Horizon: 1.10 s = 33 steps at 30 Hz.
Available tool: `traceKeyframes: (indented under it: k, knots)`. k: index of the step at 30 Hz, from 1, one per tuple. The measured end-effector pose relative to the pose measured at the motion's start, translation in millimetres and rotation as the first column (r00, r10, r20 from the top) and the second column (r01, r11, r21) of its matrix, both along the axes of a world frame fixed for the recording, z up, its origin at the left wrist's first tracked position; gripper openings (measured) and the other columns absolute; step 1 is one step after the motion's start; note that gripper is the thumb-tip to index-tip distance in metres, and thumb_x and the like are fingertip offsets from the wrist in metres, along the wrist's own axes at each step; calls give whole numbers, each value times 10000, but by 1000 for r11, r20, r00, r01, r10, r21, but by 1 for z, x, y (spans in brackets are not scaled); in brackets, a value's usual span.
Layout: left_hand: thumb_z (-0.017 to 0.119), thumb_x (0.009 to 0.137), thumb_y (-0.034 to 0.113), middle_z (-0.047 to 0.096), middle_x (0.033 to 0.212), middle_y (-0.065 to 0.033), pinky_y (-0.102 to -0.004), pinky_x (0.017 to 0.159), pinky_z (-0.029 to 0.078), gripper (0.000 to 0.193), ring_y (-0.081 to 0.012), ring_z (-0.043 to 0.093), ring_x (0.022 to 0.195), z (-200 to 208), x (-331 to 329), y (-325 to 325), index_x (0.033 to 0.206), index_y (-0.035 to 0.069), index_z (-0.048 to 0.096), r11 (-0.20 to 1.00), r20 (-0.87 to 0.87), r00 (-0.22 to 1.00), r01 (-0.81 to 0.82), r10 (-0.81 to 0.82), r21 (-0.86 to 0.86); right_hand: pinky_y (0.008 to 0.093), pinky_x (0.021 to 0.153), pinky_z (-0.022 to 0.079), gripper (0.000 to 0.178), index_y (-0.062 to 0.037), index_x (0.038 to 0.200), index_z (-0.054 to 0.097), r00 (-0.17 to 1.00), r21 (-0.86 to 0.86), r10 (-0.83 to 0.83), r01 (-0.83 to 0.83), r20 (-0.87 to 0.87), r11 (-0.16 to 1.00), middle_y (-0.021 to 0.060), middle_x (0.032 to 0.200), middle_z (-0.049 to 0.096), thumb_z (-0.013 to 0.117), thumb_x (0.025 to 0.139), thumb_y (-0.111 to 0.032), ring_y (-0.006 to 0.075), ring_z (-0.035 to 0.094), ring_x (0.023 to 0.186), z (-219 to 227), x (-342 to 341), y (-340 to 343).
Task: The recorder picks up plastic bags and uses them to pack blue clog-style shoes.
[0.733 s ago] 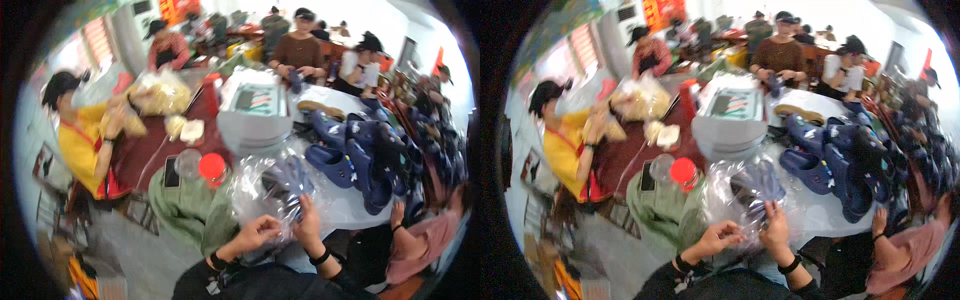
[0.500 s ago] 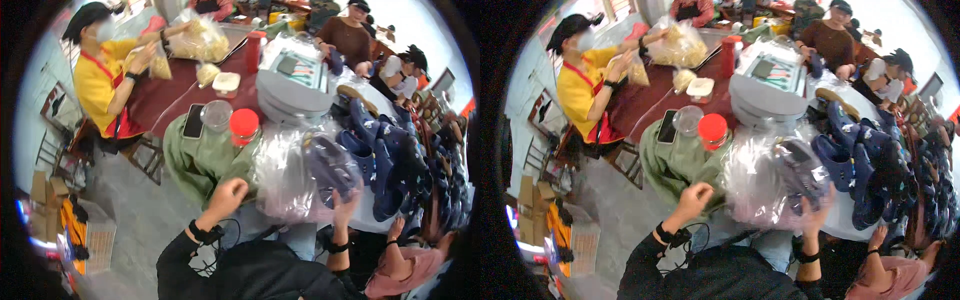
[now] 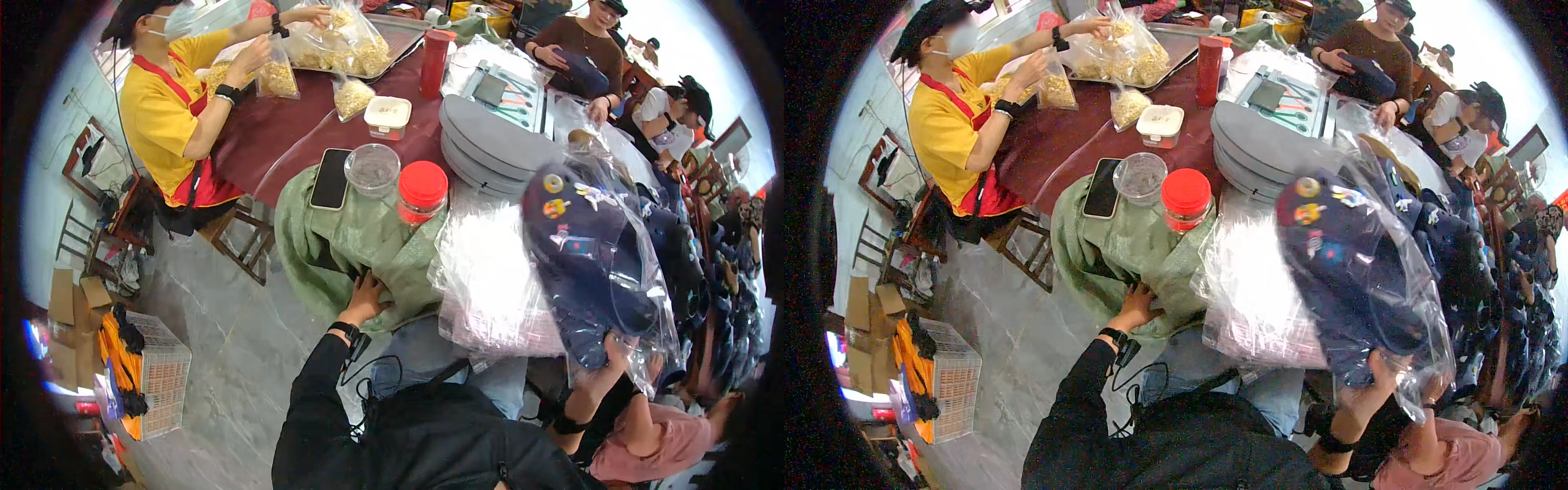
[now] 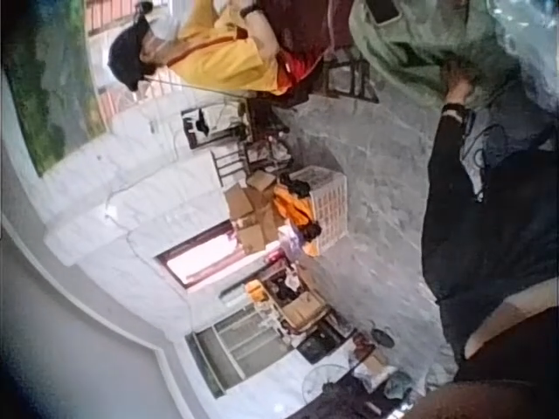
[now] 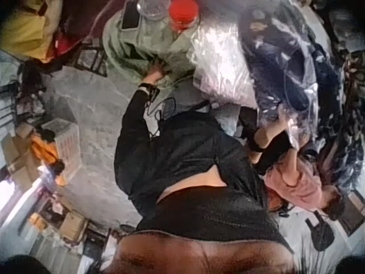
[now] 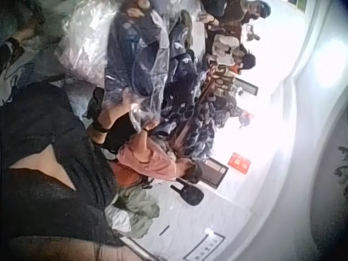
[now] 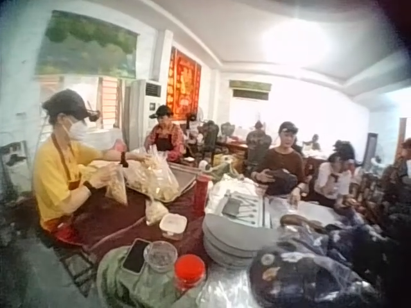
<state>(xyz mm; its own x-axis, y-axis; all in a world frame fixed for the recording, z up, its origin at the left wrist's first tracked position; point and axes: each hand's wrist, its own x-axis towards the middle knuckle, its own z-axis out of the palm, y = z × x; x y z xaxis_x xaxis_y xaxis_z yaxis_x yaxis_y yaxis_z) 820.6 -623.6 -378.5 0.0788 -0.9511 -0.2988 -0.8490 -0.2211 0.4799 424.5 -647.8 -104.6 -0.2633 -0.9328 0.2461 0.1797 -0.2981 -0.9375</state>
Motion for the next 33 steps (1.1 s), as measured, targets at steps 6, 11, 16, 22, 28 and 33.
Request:
traceKeyframes:
  k: [6, 11, 16, 22, 28, 33]
  knots:
    - [571, 785, 450, 440, 1305, -185, -525, 1022, 258, 568, -323, 376, 1249, -152, 37, 10, 1239, 118, 489, 979, 192, 975, 74, -111, 191, 316, 727, 491, 408, 38, 1091, 516, 520, -365, -4, -594, -854, 717, 107, 933, 601, 603, 699, -36, 203, 586, 769, -40, 37, 1]
    - [555, 798, 434, 470, 1270, -177, -518, 997, 290, 531, -323, 411, 1212, -130, 31, 48, 1217, 111, 507, 943, 149, 960, 191, -237, 271, 384, 975, 374, 769, -73, 1395, 261, 711, 309, 690, -692, 136, 652, 154, 1255, 468, 651, 739, 19, 255, 471, 1136, -56, 174, 11]
    - [539, 811, 418, 501, 1236, -170, -510, 971, 322, 496, -322, 447, 1175, -80, 23, 86, 1195, 103, 526, 908, 158, 944, 218, -289, 357, 336, 994, 332, 710, -38, 1374, 288, 589, 232, 726, -696, -355, 679, 159, 1305, 441, 660, 770, -56, 278, 434, 1198, -78, 216, 9]
    - [520, 827, 398, 537, 1195, -161, -501, 941, 361, 458, -322, 490, 1131, -20, 26, 130, 1169, 95, 547, 850, 129, 923, 270, -362, 453, 416, 892, 414, 703, -71, 1383, 256, 429, 359, 717, -653, -550, 666, 231, 1167, 511, 604, 772, -87, 395, 518, 1037, -100, 214, 14]
    - [486, 849, 344, 587, 1117, -158, -482, 868, 420, 379, -321, 550, 1048, 52, -13, 110, 1104, 84, 591, 776, 76, 889, 350, -452, 525, 400, 967, 368, 768, -49, 1390, 216, 401, 397, 724, -637, -562, 661, 236, 1325, 375, 645, 760, -139, 406, 397, 1195, -127, 240, 19]
    - [490, 827, 213, 555, 1157, -193, -448, 834, 441, 331, -323, 567, 978, 138, -45, 73, 1100, 55, 590, 827, -19, 914, 375, -405, 419, 435, 1034, 298, 733, -31, 1398, 189, 301, 301, 757, -784, -580, 543, 225, 1389, 310, 602, 839, -264, 377, 343, 1259, -143, 236, 24]
